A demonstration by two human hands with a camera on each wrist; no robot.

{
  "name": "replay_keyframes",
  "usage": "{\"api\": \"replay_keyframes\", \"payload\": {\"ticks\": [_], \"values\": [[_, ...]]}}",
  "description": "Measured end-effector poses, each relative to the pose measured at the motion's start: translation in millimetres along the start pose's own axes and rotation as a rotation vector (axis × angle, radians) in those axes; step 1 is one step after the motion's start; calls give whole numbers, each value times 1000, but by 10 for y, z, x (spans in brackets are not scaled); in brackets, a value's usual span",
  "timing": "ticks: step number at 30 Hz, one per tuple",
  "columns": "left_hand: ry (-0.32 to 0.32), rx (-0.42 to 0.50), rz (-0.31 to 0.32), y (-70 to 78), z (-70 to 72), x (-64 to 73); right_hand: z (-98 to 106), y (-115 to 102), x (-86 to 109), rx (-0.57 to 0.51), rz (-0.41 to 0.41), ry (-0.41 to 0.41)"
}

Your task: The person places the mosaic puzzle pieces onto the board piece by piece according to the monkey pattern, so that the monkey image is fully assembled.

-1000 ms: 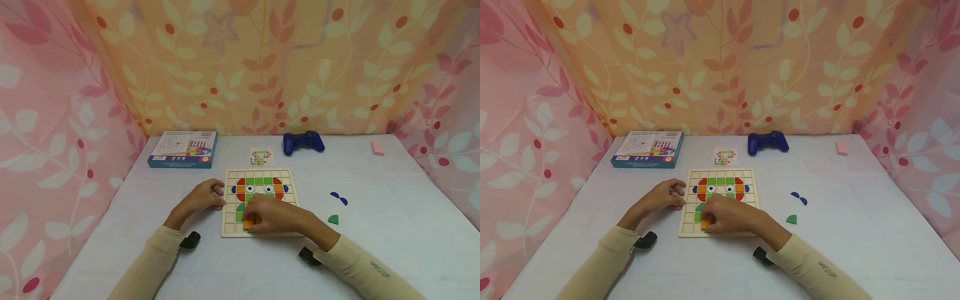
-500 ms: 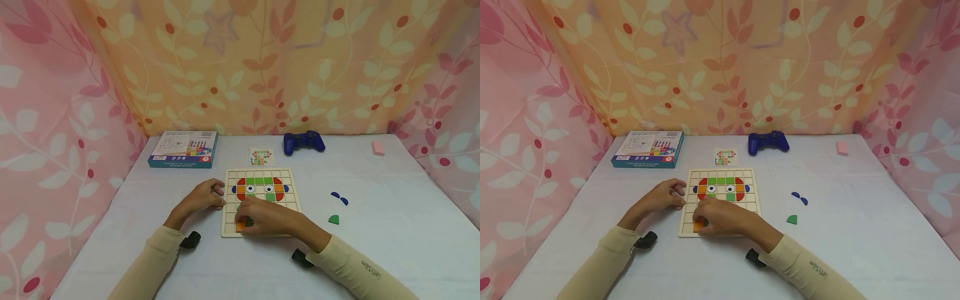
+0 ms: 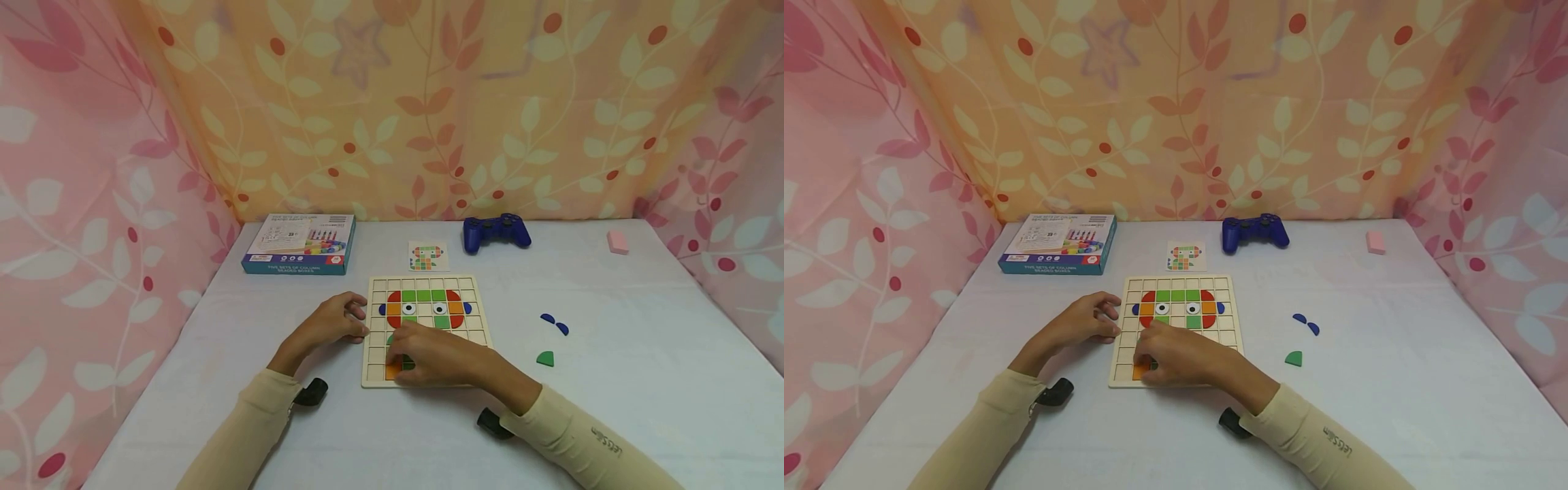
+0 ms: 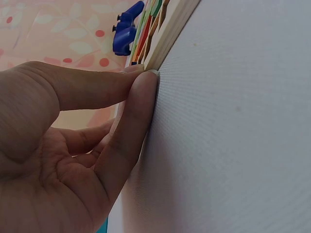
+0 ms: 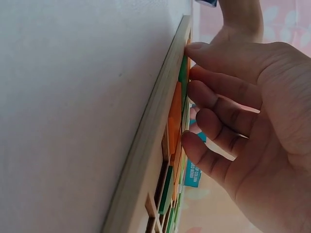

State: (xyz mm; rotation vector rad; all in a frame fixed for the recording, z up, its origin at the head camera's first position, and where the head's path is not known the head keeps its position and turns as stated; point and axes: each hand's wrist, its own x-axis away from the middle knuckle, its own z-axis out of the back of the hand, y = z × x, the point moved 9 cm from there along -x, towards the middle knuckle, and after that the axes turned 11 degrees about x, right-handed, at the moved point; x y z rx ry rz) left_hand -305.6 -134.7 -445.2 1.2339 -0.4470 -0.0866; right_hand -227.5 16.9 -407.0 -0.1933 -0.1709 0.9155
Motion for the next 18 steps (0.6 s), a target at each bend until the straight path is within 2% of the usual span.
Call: {"api": "replay_keyframes", "payload": {"ticks": [10,18], "values": [[10,-13,-2,6,-1,6,49,48,83,-59,-6,13],[26,-8,5,9,1,10,121,300,307,-100,-75,29]]}}
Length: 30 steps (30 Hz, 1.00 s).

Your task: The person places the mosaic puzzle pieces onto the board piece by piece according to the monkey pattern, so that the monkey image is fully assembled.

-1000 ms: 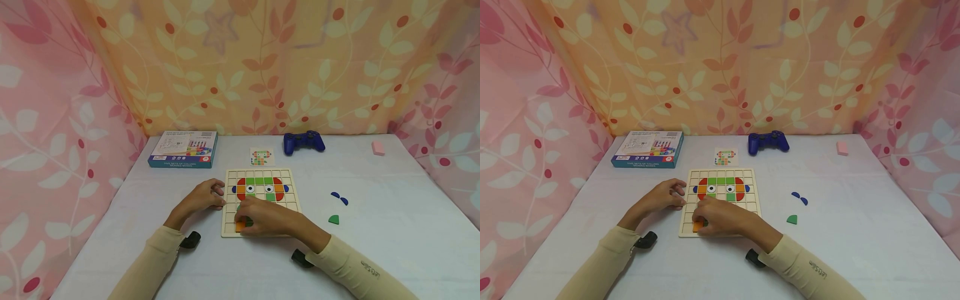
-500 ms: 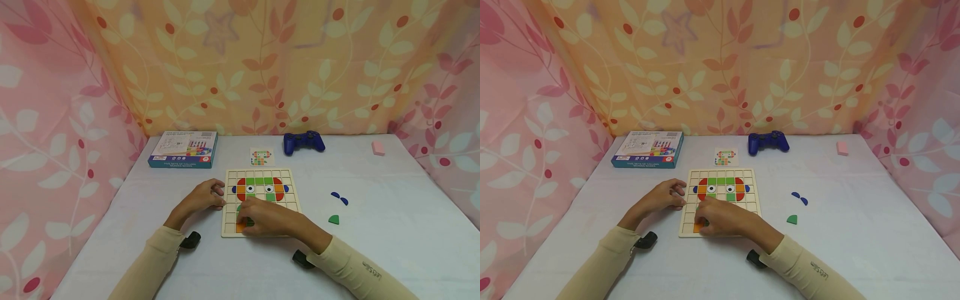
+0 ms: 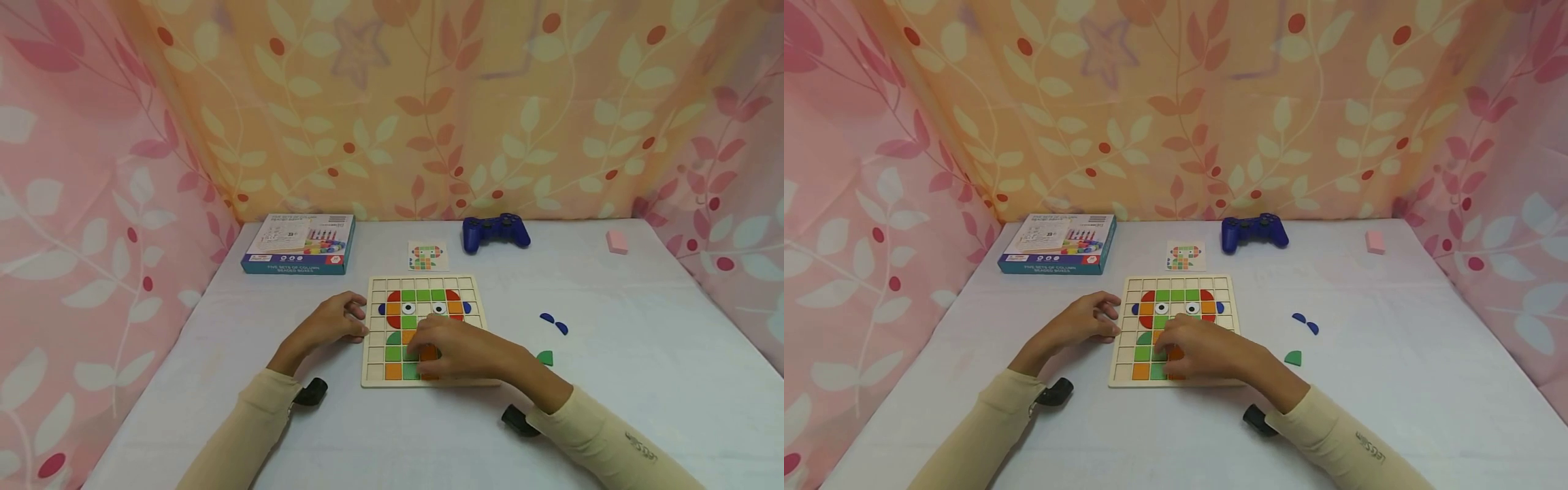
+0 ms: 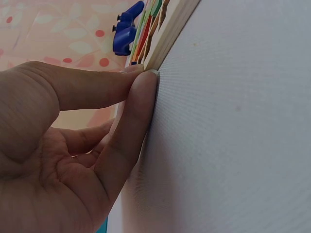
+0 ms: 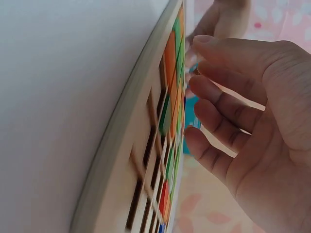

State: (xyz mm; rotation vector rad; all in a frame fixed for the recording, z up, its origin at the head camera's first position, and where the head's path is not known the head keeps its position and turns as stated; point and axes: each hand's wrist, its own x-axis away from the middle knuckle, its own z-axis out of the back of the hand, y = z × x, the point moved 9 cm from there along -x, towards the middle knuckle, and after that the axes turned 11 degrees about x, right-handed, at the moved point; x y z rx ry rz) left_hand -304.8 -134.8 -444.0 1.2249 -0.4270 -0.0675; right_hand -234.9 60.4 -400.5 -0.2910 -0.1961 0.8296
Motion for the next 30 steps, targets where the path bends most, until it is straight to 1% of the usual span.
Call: {"api": "replay_keyframes", "payload": {"ticks": [7,12,18,22,25,30], "values": [[10,-15,-4,-10,13,-21,53,309,240,-1,-94,12],[9,-22,-8,-16,13,-19,99,540,464,-8,-138,34],[6,-17,-11,-7,6,-12,152,832,753,-4,-226,57],[7,-21,-8,-18,10,-21,220,985,956,0,-255,85],[9,-20,-7,-21,11,-27,269,1068,1096,6,-258,108],[10,-16,-7,-19,12,-23,302,1200,1298,20,-284,134]]}}
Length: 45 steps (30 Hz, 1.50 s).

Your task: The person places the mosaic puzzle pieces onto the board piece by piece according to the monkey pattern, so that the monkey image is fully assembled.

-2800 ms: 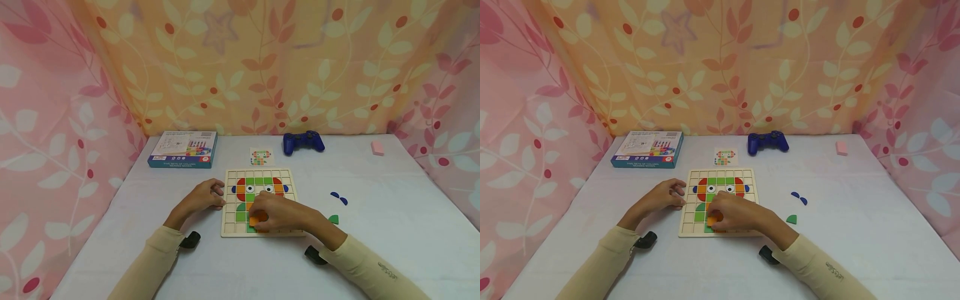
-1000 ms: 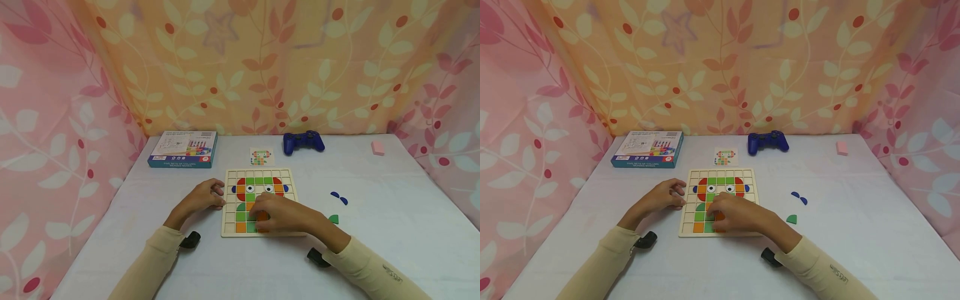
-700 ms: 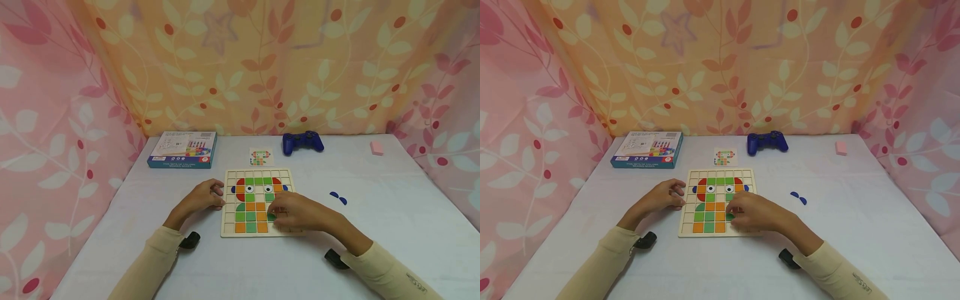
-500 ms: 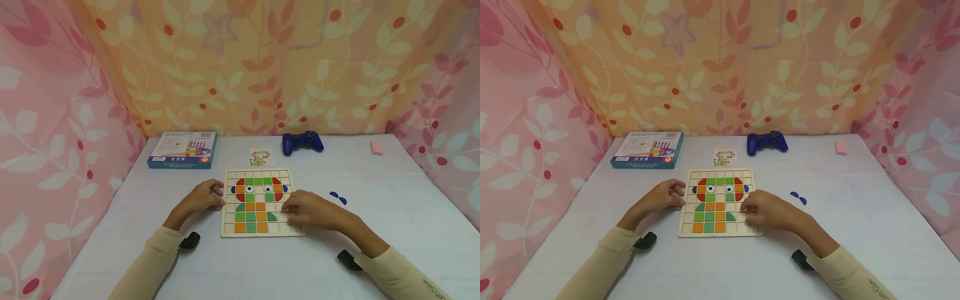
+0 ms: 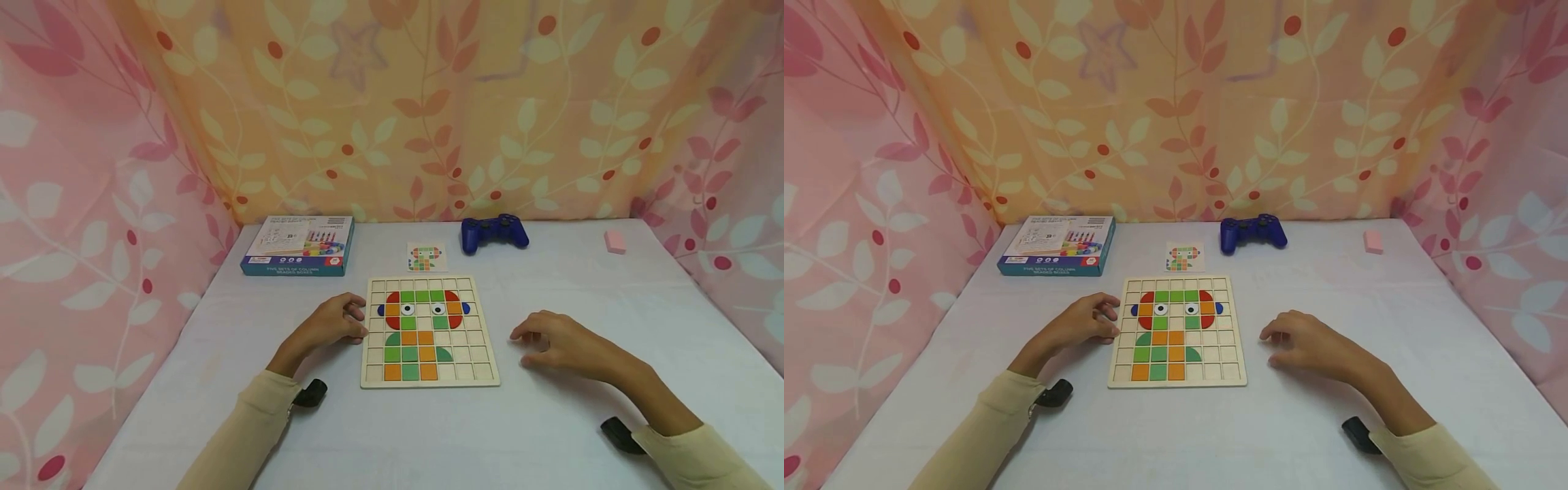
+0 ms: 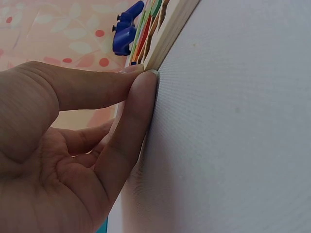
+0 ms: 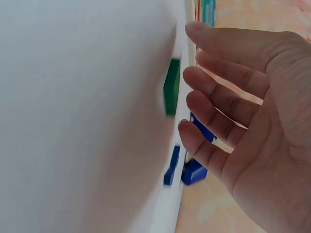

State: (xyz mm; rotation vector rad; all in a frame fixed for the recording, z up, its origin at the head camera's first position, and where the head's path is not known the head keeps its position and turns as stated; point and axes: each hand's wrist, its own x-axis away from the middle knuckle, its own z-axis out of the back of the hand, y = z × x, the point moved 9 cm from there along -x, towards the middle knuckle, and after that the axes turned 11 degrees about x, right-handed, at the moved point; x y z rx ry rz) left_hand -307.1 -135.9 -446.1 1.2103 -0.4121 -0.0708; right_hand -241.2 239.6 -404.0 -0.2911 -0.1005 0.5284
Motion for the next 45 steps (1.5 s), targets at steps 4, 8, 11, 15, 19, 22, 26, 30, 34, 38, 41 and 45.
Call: {"api": "replay_keyframes", "payload": {"ticks": [4,8,11,15,19,22,26,30,34,38,41,45], "values": [[2,7,6,-3,-1,-7,12,117,93,9,-41,-8],[-1,8,9,-11,1,-3,15,190,163,18,-65,-33],[-2,8,6,-10,1,-2,28,234,208,25,-79,-32],[-3,6,1,-4,-5,-3,37,287,247,29,-96,-34],[-2,-2,-2,-1,-10,0,28,321,265,5,-107,-44],[1,-7,-2,2,-11,3,29,337,271,-21,-115,-44],[5,-9,0,6,-9,3,58,324,264,-31,-99,-23],[5,-8,1,12,-8,5,61,287,240,-36,-73,-6],[3,-6,0,13,-7,9,29,262,203,-17,-70,-24],[1,-2,0,15,-10,6,13,250,186,7,-69,-37],[1,-1,1,15,-10,4,13,252,189,18,-73,-40],[2,-2,0,20,-9,10,17,227,175,19,-57,-28]]}}
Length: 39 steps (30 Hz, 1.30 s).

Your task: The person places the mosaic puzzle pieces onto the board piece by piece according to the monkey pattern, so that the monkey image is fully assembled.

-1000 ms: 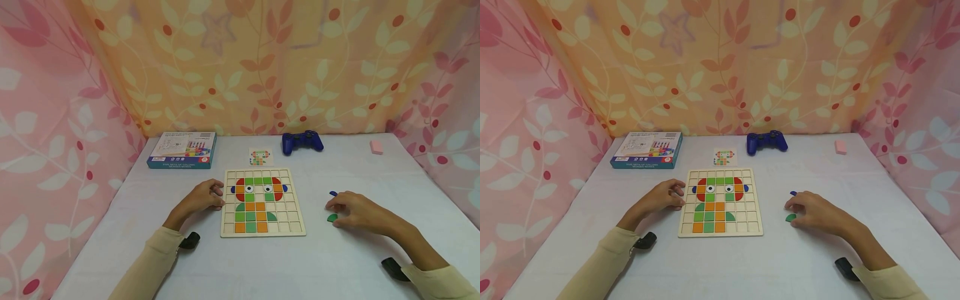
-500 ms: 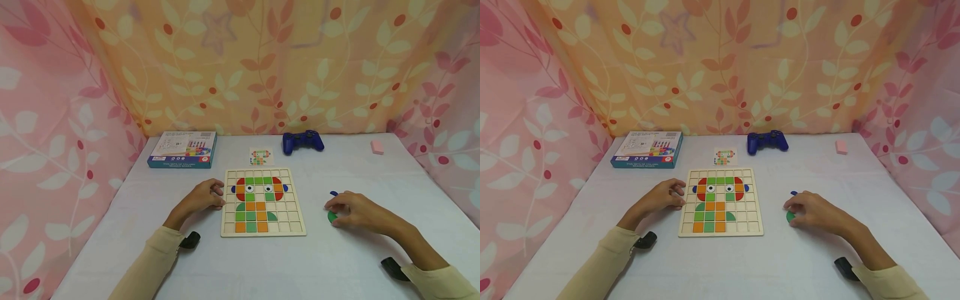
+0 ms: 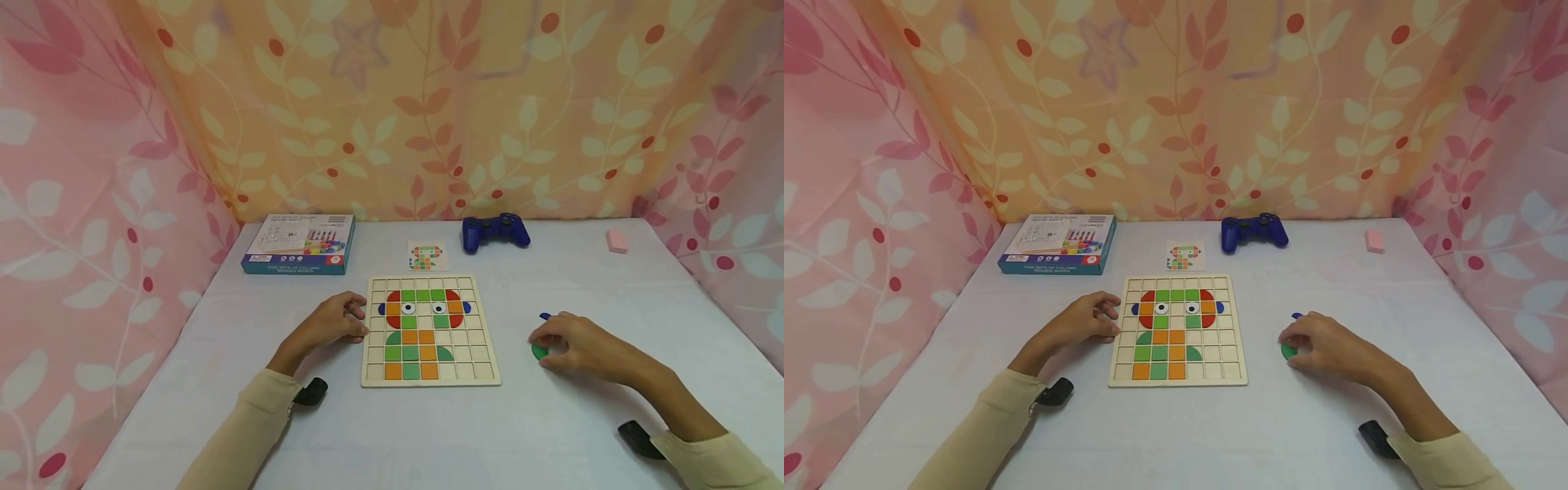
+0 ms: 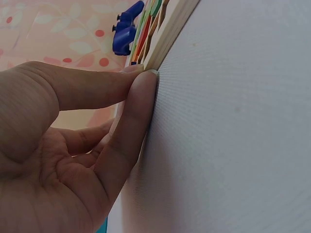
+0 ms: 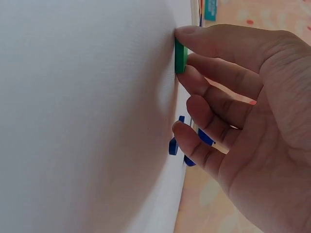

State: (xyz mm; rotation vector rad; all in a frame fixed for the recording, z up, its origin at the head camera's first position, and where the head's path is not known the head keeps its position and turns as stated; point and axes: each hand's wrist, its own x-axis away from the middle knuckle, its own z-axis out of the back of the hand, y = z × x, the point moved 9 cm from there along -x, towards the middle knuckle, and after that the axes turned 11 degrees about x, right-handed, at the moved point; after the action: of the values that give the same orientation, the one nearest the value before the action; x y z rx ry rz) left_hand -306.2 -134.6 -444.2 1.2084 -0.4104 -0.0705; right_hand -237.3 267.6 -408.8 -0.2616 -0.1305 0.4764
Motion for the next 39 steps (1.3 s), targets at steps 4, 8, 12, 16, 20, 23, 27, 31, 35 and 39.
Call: {"api": "replay_keyframes", "payload": {"ticks": [4,8,12,16,20,23,27,31,35,39], "values": [[1,-2,-1,4,1,8,19,-95,-50,0,54,30],[7,-5,4,-7,8,13,31,-217,-136,-13,86,44],[3,5,5,-14,4,7,22,-369,-243,-39,113,35],[-1,5,7,-17,-7,-4,-18,-528,-353,-55,135,18],[0,-2,7,-22,-9,-11,-74,-687,-476,-69,152,3],[1,-2,7,-25,-5,-12,-118,-820,-572,-72,166,-15],[-2,5,-1,-24,-2,-13,-166,-1009,-681,-64,192,-34],[-7,5,-6,-31,-1,-19,-202,-1220,-780,-55,240,-50],[-7,3,-9,-30,2,-17,-229,-1431,-875,-43,297,-53],[-6,9,-9,-20,5,-8,-278,-1607,-961,-31,334,-58]]}}
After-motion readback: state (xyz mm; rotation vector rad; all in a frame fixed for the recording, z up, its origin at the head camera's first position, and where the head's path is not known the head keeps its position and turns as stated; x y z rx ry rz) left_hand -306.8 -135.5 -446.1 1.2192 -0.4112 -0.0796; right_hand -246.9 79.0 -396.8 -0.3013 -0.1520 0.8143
